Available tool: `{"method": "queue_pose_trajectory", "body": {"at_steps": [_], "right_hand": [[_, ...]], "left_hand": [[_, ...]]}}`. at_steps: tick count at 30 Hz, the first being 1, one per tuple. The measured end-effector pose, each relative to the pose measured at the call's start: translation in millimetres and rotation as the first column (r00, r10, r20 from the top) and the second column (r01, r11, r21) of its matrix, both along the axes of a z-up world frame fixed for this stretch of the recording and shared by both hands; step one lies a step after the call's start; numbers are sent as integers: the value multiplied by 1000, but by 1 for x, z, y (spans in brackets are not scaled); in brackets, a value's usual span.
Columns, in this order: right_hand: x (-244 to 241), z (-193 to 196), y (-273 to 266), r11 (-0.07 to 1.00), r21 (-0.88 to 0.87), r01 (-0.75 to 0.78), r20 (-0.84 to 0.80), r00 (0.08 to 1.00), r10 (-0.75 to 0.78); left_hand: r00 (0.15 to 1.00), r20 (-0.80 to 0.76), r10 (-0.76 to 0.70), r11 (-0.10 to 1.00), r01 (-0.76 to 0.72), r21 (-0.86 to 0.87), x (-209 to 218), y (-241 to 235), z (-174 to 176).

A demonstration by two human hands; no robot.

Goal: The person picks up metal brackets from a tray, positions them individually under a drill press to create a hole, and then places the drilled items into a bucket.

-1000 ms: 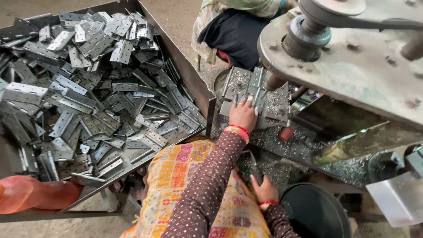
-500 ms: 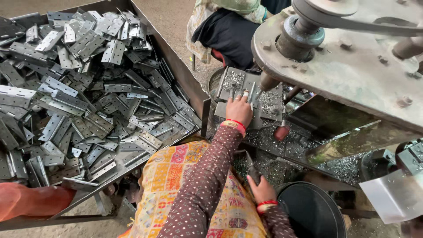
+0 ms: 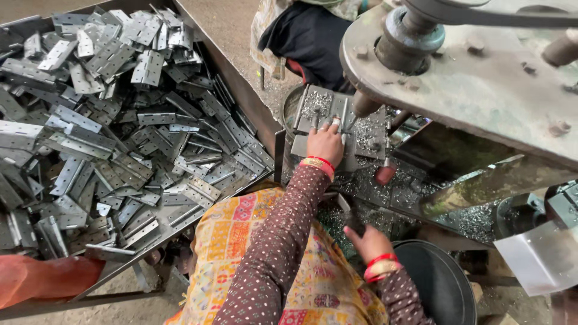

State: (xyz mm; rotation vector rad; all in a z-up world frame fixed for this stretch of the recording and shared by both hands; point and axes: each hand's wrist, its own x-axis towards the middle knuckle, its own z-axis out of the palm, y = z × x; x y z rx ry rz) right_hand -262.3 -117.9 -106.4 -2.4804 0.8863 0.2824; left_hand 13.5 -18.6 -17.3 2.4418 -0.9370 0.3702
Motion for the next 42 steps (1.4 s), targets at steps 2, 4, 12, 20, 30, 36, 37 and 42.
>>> {"method": "queue_pose_trajectory", "body": {"at_steps": [2,4,12,20,30,36,37,42], "right_hand": [[2,-21,10,999,-13,40,79,996,-39],[-8,-51,31,992,-54,116,126,986,-108],[-3,-43,13,998,-5,69,49,996,-69],[15,26,3,998,44,53,-46,998,-51],[15,35,10,999,39,37,-38,999,-36],[15,36,11,993,87,84,-95,993,-75],[18,36,10,995,65,77,-122,990,-69],[18,38,10,996,55,68,-79,995,-63]], "left_hand": [[1000,22,8,1000,-8,-6,10,-5,5],[997,73,10,1000,-8,-29,9,-3,3],[1000,14,-22,998,22,51,9,2,18],[985,136,-104,969,69,237,-96,50,32],[958,253,-136,982,164,-95,-107,68,57],[954,297,-30,998,46,-45,-79,44,59],[980,195,-47,996,32,80,-74,38,51],[986,167,15,999,-23,48,-66,41,20]]}}
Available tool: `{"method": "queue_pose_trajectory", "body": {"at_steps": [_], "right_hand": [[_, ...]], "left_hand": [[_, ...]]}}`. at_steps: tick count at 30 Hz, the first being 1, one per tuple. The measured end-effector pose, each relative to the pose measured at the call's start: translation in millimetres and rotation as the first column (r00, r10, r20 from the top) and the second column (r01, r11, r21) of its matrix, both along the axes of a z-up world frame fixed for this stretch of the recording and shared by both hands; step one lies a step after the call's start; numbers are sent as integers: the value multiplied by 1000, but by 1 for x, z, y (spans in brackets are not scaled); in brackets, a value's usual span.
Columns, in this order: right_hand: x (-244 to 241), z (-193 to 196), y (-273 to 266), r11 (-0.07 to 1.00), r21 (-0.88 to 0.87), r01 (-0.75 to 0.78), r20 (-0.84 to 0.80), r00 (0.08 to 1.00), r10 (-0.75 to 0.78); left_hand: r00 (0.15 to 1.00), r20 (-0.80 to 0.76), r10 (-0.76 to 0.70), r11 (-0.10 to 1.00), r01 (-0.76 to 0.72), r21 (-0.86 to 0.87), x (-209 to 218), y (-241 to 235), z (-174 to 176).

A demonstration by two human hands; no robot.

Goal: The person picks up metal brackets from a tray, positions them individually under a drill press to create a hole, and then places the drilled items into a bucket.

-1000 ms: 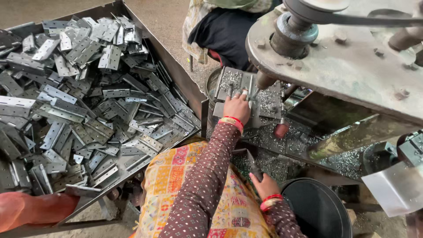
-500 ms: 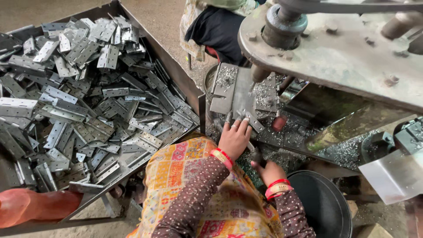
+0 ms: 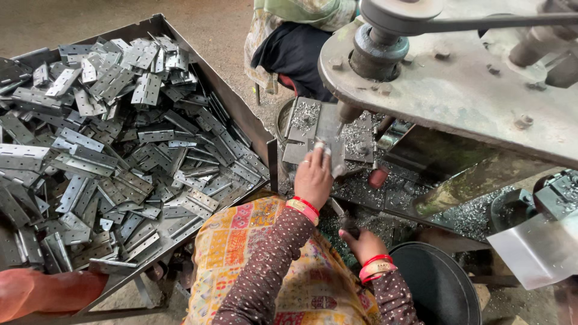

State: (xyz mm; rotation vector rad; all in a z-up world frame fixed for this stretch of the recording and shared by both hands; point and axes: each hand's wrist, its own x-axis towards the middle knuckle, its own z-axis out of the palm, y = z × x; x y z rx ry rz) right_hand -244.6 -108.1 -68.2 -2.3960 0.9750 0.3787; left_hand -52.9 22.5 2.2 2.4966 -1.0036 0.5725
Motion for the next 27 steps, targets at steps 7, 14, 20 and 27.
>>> {"method": "queue_pose_trajectory", "body": {"at_steps": [7,14,20,27], "right_hand": [[-3,2,4,1000,2,-4,31,1000,3],[-12,-34,-8,998,-58,-11,63,998,14],[-25,-91,3,976,-209,-58,190,977,99],[-19,-59,-3,999,-42,-21,82,996,24]], "left_hand": [[993,-85,78,997,-76,31,-22,5,13],[972,-211,102,993,-86,84,18,-19,2],[982,-170,80,996,-84,-17,19,-17,5],[986,-151,68,996,-77,-53,22,-14,-1]]}}
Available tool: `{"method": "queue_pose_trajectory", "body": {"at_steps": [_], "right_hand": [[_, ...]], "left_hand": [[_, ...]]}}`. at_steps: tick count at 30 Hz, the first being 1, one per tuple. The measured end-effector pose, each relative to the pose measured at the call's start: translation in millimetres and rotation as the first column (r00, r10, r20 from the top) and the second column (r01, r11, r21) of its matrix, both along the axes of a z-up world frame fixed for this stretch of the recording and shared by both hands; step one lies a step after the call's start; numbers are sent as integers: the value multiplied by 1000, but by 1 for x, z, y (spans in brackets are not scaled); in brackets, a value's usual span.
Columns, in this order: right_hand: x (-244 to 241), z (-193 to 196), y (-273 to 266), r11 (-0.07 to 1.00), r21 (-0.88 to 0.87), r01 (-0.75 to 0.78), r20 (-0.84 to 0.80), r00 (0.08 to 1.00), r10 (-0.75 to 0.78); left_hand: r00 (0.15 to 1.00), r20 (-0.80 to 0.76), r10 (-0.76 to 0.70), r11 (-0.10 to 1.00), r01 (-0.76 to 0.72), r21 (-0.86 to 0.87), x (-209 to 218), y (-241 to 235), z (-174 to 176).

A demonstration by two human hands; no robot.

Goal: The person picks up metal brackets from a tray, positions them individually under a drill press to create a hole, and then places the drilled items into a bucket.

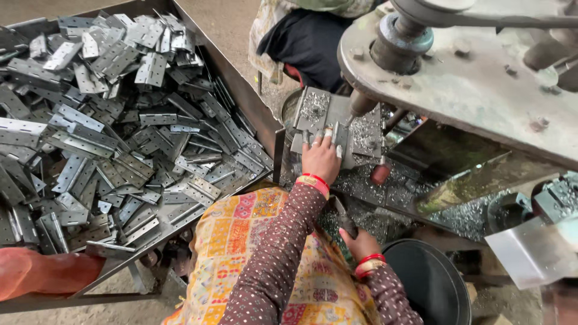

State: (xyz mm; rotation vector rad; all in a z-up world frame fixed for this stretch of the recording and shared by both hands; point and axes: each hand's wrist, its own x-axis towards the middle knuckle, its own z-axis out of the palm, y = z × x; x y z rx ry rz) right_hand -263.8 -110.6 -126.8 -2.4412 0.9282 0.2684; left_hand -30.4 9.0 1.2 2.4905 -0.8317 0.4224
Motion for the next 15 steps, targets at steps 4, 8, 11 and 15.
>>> {"method": "queue_pose_trajectory", "body": {"at_steps": [4,8,11,15], "right_hand": [[18,37,-8,993,-104,-46,-106,994,35],[3,3,3,998,-62,-7,62,998,11],[-11,-45,21,993,-87,84,112,991,-74],[-14,-79,20,990,-134,51,189,982,-25]], "left_hand": [[1000,-9,-2,1000,2,13,-4,1,0],[1000,9,10,1000,-10,-26,-2,-2,-3],[994,98,42,999,-39,-27,1,-2,-4],[1000,15,-23,1000,23,-15,-5,7,-3]]}}
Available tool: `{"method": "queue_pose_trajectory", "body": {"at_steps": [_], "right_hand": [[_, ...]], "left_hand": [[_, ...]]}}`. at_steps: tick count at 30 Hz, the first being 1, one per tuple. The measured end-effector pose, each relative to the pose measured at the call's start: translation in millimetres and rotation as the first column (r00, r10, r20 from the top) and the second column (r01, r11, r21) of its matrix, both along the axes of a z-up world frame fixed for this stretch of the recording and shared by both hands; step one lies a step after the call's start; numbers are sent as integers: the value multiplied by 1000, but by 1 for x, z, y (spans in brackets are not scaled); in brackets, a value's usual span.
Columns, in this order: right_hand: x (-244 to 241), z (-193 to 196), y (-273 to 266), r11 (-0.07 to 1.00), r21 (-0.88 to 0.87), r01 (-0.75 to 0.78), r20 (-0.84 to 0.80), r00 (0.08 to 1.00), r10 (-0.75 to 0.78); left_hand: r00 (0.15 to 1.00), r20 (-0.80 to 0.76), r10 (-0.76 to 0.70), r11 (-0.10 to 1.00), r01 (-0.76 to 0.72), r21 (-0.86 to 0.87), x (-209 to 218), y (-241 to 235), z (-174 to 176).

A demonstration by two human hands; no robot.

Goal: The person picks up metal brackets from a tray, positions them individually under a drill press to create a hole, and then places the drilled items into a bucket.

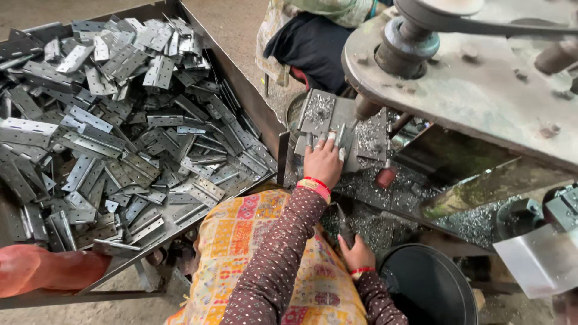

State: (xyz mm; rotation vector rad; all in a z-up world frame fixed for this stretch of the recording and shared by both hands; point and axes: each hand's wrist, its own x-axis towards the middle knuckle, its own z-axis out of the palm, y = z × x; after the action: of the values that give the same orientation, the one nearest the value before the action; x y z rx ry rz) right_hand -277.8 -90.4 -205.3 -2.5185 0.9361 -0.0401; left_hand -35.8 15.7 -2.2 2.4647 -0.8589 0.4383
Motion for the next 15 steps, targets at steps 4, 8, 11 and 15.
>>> {"method": "queue_pose_trajectory", "body": {"at_steps": [4,8,11,15], "right_hand": [[13,21,-19,997,72,-29,-72,997,35],[24,85,-36,994,102,-29,-295,954,58],[22,94,-24,995,-46,-89,-184,980,79],[9,50,7,999,-45,-3,-8,1000,3]], "left_hand": [[1000,-3,-10,999,10,30,4,0,2],[997,72,17,1000,-18,9,21,-17,-7],[1000,18,20,1000,-20,-14,29,-26,-11],[998,52,18,999,-16,-41,22,-22,-5]]}}
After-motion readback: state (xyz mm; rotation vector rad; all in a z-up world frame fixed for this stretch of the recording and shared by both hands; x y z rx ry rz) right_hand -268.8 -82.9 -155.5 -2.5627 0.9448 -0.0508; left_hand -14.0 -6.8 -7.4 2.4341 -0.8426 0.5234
